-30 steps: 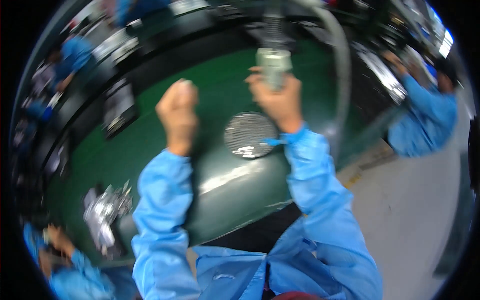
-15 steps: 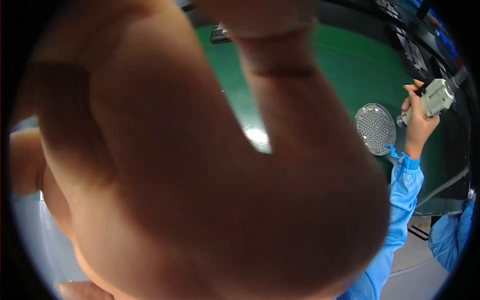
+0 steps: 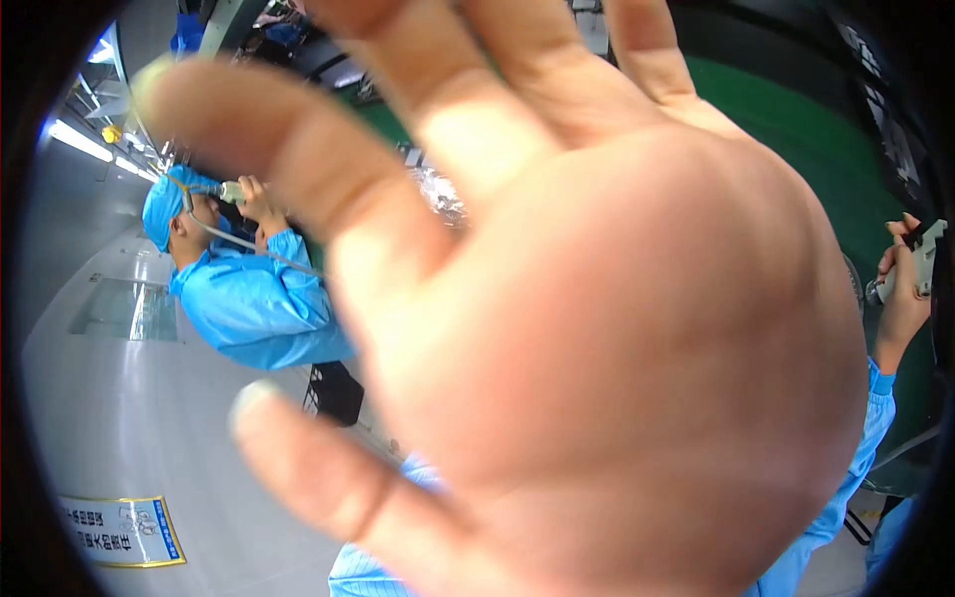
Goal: The person assembles an electronic device by placing internal components into a tablet frame and securing them with screws using an electric screwdriver.
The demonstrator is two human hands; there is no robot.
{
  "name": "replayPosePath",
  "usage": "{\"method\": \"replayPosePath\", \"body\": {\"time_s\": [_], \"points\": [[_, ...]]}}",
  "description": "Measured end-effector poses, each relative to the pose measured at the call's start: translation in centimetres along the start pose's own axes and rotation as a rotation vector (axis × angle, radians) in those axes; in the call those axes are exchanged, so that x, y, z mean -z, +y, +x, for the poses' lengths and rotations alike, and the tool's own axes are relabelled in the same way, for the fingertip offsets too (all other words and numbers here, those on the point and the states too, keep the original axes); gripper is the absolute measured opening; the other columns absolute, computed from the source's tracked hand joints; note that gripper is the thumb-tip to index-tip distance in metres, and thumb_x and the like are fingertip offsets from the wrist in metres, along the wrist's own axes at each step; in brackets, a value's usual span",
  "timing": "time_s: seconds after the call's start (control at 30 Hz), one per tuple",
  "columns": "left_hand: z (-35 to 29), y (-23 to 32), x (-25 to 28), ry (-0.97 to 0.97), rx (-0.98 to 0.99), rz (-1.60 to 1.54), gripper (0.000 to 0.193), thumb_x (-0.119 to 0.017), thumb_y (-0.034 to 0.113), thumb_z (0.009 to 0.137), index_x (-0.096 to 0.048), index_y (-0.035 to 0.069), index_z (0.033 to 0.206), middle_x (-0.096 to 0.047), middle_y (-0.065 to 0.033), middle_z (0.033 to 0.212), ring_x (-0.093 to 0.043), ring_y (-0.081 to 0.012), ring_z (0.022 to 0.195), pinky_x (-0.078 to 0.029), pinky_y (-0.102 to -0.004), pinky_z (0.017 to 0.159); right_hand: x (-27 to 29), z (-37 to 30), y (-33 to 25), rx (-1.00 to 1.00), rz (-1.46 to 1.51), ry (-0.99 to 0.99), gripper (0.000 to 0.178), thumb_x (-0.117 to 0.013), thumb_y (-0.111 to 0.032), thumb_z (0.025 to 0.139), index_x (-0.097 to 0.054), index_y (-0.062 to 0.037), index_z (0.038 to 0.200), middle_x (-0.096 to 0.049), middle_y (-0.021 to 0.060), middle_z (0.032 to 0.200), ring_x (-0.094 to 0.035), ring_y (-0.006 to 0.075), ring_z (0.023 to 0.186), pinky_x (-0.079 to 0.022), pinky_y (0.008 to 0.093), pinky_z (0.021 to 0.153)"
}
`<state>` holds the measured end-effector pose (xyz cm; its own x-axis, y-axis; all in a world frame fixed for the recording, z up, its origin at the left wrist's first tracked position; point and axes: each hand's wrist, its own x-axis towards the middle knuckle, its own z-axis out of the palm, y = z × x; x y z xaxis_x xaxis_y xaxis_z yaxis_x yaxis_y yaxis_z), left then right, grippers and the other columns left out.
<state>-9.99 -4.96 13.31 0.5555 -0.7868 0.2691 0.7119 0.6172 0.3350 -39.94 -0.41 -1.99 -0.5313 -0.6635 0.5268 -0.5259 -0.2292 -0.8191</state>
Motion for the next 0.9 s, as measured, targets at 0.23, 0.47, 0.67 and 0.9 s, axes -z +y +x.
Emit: {"method": "replayPosePath", "body": {"time_s": [0.23,0.47,0.67,0.9], "points": [[-4.5,-11.0,-2.7,-0.153,0.197,-0.078,0.022,-0.053,0.023,0.104,-0.053,0.004,0.115,-0.059,-0.0028,0.093,-0.057,-0.0113,0.088,-0.045,-0.0269,0.076,0.0,-0.1,-0.5,-0.027,0.125,0.077,0.022,-0.069,-0.008,0.09,-0.07,-0.0005,0.11,-0.07,0.0025,0.086,-0.059,0.0066,0.063,-0.045,0.0219,0.055],[-4.5,-32.7,1.4,-0.652,0.592,0.618,0.038,-0.062,0.033,0.101,-0.065,-0.001,0.083,-0.056,-0.0024,0.062,-0.046,-0.0076,0.043,-0.04,-0.0222,0.04,3.7,2.5,0.6,0.084,0.032,0.298,0.019,-0.073,-0.008,0.078,-0.071,-0.0001,0.095,-0.071,0.007,0.074,-0.067,0.0128,0.065,-0.053,0.0292,0.06],[-10.1,-43.7,-0.5,-0.966,0.857,1.376,0.097,-0.08,0.065,0.072,-0.058,-0.015,0.121,-0.065,-0.0274,0.113,-0.064,-0.0311,0.108,-0.052,-0.0418,0.093,6.1,2.5,2.3,0.134,-0.154,0.416,0.02,-0.073,-0.012,0.076,-0.064,0.0001,0.089,-0.069,0.0138,0.073,-0.069,0.0255,0.066,-0.054,0.0374,0.063],[-14.3,-52.6,-2.1,-1.614,0.588,1.845,0.081,-0.082,0.063,0.07,-0.07,0.002,0.121,-0.068,-0.0174,0.124,-0.064,-0.0272,0.117,-0.049,-0.0361,0.097,7.3,1.9,1.1,0.141,-0.258,0.394,0.026,-0.069,0.0,0.078,-0.067,0.0011,0.104,-0.073,0.0117,0.084,-0.073,0.0214,0.075,-0.056,0.0328,0.07]]}}
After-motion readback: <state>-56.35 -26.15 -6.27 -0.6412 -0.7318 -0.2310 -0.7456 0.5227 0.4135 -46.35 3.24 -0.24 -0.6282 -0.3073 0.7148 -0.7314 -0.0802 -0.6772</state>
